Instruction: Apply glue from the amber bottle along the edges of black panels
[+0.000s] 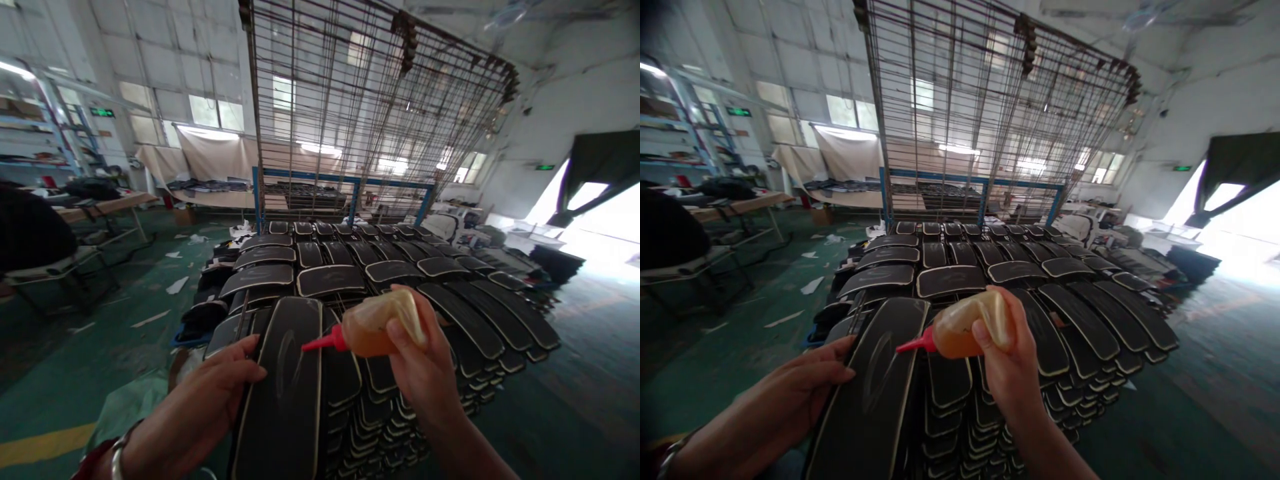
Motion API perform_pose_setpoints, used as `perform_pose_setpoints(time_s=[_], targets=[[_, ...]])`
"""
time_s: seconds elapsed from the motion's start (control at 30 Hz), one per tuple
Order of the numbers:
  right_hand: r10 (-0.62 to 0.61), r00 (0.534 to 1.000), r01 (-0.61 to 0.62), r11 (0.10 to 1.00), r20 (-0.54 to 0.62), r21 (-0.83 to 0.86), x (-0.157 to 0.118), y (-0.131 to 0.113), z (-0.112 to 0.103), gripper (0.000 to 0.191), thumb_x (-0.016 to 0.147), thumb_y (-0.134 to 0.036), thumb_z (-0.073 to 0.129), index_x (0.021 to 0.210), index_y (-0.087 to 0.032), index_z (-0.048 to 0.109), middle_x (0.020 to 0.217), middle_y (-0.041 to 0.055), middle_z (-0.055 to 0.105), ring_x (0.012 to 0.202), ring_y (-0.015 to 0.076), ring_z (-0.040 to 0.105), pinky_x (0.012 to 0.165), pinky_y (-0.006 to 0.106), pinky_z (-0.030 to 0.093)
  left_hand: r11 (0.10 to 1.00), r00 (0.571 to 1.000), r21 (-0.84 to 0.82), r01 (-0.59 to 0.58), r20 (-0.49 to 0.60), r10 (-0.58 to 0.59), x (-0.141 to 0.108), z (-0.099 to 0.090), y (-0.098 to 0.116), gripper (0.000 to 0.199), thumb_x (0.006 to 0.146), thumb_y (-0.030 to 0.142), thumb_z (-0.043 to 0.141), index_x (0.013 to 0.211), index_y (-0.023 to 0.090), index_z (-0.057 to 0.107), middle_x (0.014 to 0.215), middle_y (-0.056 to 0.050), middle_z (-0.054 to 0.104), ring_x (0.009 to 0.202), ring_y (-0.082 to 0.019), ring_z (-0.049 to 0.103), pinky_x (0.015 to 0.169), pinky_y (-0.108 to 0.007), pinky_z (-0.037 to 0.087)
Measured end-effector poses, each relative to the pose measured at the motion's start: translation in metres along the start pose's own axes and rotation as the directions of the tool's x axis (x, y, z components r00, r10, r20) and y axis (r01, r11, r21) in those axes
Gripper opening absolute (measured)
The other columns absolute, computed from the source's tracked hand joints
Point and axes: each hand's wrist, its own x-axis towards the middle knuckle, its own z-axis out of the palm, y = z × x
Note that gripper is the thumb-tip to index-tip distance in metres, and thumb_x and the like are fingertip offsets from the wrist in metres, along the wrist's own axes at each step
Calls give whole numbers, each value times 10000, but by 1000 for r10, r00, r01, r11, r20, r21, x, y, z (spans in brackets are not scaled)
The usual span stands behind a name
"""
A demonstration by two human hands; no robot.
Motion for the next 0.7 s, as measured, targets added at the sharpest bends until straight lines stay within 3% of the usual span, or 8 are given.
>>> perform_pose_setpoints(time_s=[0.1,0.2,0.27,0.37,0.43,0.47,0.6,0.7], targets=[[-36,998,37,999,-44,5,-1,3,-5,596,820,-380,836,1339,-275,562,1167,89,664,1044,287,627,949,477,525,999,999,-42,21,-25,-22,0,3,0,678,774,33,655,1413,145,456,990,-100,802,829,-269,780,715,-350,650],[148,989,-149,983,22,106,-16,4,-6,613,781,-401,871,1306,-241,597,1137,102,684,987,276,646,870,420,564,999,990,-34,9,-137,-13,3,4,-3,728,756,0,665,1427,153,429,989,-93,802,826,-261,781,674,-326,651],[380,923,-382,893,55,237,-24,3,-8,603,736,-406,906,1236,-197,642,1091,113,702,940,267,664,813,384,585,1000,983,-11,-16,-182,14,8,5,-4,706,758,-13,663,1409,160,450,1004,-94,801,835,-255,782,684,-322,655],[671,741,-570,619,13,540,-20,-7,-28,488,668,-292,928,1069,-148,691,988,118,718,857,262,690,687,333,610,999,995,1,-35,-97,35,17,10,-4,584,777,15,675,1327,157,538,1019,-112,800,852,-275,782,738,-367,667],[727,678,-443,520,-107,730,-7,-21,-58,356,691,-182,835,1017,-154,695,970,109,714,806,247,696,519,243,565,999,995,-2,-52,-81,52,23,15,-2,539,774,8,672,1284,154,573,984,-113,803,832,-288,784,712,-379,671],[711,677,-328,524,-191,786,-1,-29,-79,322,729,-147,749,1045,-176,694,1019,103,710,822,243,697,444,198,513,997,992,-3,-71,-105,70,27,19,0,547,762,-18,659,1275,154,580,960,-108,806,816,-289,785,674,-364,670],[517,672,75,665,-530,743,3,-56,-180,413,833,-115,504,1177,-258,682,1065,46,698,836,201,689,422,192,537,988,971,27,-153,-181,155,45,39,-1,618,716,-110,587,1265,174,598,968,-87,809,852,-272,785,610,-292,653],[459,603,31,804,-653,593,-23,-56,-247,393,841,-160,531,1175,-310,676,1147,59,685,874,219,694,461,228,590,991,983,61,-119,-134,126,63,63,-17,525,758,-81,592,1226,155,623,1009,-98,803,924,-266,775,703,-308,661]])
